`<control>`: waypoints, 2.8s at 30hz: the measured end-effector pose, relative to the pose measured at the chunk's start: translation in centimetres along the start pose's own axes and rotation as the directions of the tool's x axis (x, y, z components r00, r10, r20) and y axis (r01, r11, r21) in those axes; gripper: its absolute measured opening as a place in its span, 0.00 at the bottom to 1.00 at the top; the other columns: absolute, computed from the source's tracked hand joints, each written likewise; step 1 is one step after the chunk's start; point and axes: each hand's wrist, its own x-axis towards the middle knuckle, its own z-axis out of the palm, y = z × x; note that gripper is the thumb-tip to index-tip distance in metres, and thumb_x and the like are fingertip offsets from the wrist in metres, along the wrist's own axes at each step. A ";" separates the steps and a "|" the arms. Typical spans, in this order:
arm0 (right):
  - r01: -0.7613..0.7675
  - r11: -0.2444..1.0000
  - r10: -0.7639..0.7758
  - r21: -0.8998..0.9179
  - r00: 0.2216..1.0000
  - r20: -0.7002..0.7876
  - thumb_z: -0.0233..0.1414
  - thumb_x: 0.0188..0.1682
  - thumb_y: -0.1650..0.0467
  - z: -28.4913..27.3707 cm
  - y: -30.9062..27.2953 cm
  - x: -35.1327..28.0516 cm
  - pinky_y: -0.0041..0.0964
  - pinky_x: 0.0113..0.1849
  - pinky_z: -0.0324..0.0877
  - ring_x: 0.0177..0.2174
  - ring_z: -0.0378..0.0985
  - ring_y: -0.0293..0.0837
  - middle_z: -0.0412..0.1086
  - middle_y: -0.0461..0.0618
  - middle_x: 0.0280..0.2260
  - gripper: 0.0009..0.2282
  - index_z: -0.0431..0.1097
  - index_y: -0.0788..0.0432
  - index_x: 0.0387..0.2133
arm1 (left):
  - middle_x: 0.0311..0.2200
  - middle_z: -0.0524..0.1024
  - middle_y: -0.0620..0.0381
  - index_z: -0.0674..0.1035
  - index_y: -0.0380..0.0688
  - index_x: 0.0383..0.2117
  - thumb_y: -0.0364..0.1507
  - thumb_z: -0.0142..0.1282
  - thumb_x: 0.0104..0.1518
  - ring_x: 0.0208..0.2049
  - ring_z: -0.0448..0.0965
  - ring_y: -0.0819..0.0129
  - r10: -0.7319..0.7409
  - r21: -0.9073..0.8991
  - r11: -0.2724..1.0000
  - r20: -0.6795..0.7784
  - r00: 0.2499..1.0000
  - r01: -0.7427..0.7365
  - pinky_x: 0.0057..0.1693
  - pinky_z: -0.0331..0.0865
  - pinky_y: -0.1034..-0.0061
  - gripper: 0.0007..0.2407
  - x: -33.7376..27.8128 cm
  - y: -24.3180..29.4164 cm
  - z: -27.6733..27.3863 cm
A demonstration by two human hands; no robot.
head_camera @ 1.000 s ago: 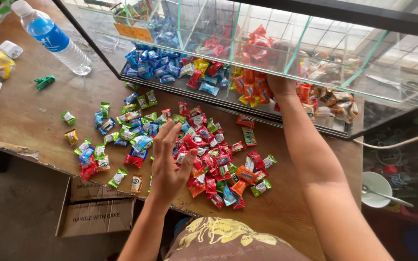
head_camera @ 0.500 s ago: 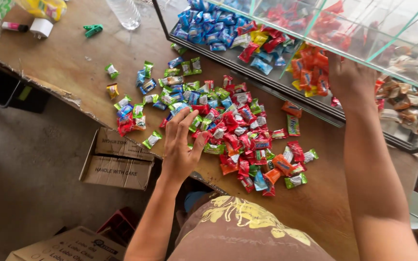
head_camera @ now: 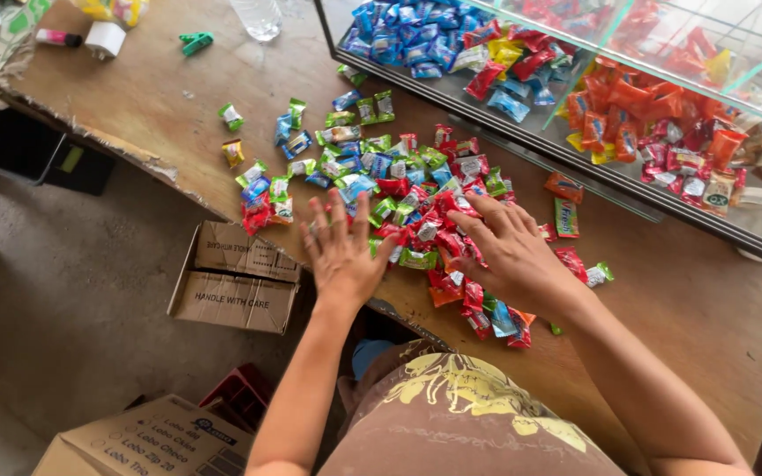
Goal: Sorting various candies on a counter and then stocking canned goods onto retail shelves.
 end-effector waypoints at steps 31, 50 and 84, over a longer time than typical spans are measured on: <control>0.041 0.992 -0.065 0.123 0.977 0.201 0.50 0.52 0.62 4.5 -4.9 18.8 0.51 0.58 0.59 0.61 0.62 0.58 0.59 0.58 0.63 0.23 0.62 0.51 0.61 | 0.73 0.56 0.39 0.62 0.48 0.72 0.40 0.48 0.69 0.73 0.51 0.46 -0.015 -0.370 0.901 -0.544 0.839 -0.224 0.73 0.49 0.54 0.25 19.5 -22.6 -3.7; -0.149 0.968 0.146 -0.202 0.989 -0.030 0.45 0.57 0.55 15.2 -0.7 32.4 0.55 0.58 0.57 0.60 0.58 0.64 0.57 0.64 0.63 0.27 0.57 0.58 0.65 | 0.44 0.70 0.54 0.79 0.49 0.47 0.27 0.48 0.63 0.38 0.82 0.62 0.047 -0.827 0.538 -0.164 0.985 -0.163 0.46 0.80 0.71 0.10 25.2 -22.2 -5.5; -0.353 0.905 0.362 -0.236 0.932 -0.004 0.52 0.52 0.66 9.8 -0.3 27.9 0.57 0.46 0.68 0.47 0.69 0.64 0.67 0.64 0.49 0.24 0.61 0.61 0.61 | 0.37 0.78 0.53 0.82 0.51 0.40 0.37 0.65 0.51 0.40 0.80 0.53 0.661 -0.404 0.667 -0.068 0.747 -0.626 0.45 0.74 0.60 0.13 22.5 -17.0 -7.1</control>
